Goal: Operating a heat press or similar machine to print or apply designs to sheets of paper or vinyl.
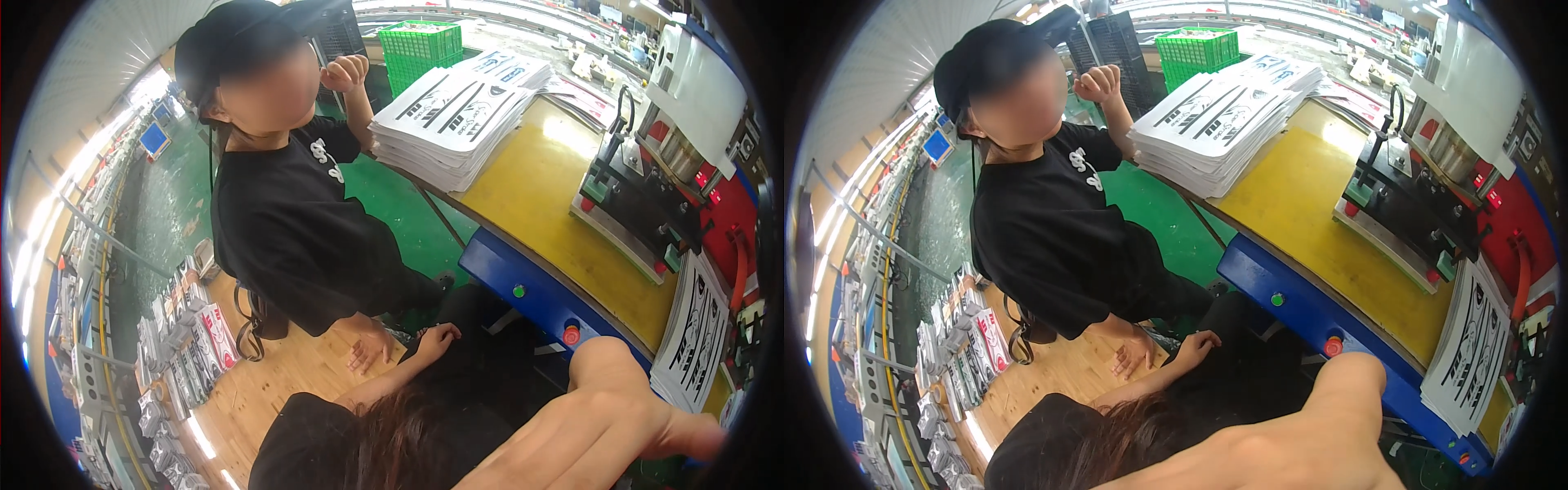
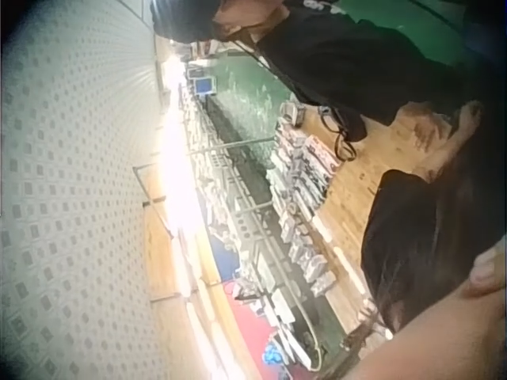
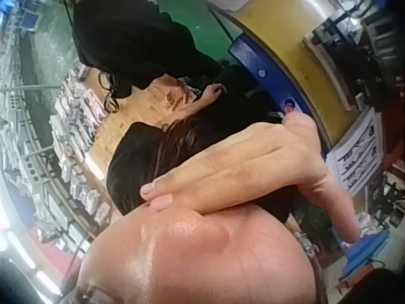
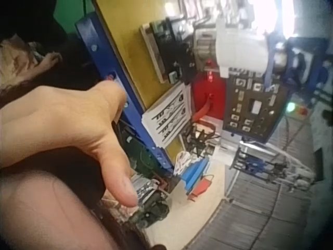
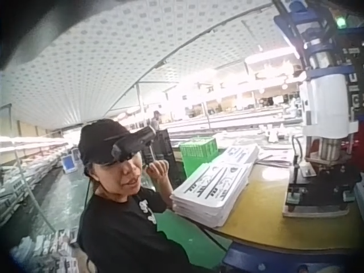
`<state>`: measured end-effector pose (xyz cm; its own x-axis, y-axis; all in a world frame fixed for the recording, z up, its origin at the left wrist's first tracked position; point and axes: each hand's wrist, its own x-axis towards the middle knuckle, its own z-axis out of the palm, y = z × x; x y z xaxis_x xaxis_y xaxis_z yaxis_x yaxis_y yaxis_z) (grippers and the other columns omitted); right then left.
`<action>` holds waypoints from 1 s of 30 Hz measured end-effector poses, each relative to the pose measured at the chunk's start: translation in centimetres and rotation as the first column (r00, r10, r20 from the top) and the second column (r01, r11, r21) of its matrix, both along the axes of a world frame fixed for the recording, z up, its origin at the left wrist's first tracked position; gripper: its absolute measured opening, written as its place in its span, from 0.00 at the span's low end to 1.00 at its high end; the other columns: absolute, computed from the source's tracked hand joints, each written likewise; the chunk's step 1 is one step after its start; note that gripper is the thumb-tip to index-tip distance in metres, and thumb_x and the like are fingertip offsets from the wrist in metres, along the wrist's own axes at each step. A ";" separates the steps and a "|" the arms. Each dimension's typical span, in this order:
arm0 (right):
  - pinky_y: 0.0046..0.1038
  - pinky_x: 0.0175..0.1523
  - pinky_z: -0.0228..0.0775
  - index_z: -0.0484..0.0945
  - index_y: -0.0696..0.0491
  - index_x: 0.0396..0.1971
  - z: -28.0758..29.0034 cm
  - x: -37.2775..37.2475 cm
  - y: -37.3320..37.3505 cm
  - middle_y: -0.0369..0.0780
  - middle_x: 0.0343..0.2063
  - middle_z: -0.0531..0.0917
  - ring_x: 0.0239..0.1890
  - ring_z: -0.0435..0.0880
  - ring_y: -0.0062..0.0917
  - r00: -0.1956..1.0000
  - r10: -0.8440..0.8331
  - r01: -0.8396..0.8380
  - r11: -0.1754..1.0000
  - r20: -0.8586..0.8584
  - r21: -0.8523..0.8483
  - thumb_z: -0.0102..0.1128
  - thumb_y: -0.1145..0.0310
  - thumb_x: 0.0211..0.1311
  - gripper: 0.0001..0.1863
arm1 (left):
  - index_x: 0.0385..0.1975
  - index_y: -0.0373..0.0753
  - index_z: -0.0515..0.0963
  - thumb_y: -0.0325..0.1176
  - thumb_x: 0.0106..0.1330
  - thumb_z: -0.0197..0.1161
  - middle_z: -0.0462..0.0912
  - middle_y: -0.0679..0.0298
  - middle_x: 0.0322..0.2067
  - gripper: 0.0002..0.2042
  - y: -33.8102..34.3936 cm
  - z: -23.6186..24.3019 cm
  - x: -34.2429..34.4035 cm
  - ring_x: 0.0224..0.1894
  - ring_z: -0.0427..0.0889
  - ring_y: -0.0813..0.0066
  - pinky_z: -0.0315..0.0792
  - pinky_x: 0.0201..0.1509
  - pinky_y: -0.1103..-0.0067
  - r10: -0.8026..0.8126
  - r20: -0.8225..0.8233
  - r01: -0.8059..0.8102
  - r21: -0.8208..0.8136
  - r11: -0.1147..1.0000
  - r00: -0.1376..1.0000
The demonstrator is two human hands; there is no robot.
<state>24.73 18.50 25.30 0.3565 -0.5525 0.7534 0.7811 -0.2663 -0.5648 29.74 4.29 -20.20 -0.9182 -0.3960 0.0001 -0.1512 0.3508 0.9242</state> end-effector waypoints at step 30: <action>0.48 0.71 0.45 0.60 0.52 0.68 -28.8 -20.2 41.7 0.54 0.66 0.62 0.70 0.54 0.48 -0.415 0.860 -0.052 -0.349 -0.298 -0.936 0.59 0.54 0.63 0.36 | 0.34 0.39 0.81 0.25 0.61 0.52 0.85 0.60 0.31 0.09 -0.6 0.6 -1.5 0.36 0.85 0.62 0.76 0.42 0.72 -0.041 0.009 0.042 -0.093 0.995 0.999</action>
<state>4.54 60.16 -3.47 -0.8036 0.2183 0.5537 0.2027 0.9751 -0.0903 28.22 3.71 -19.65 -0.9339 -0.3564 0.0287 -0.1411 0.4411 0.8863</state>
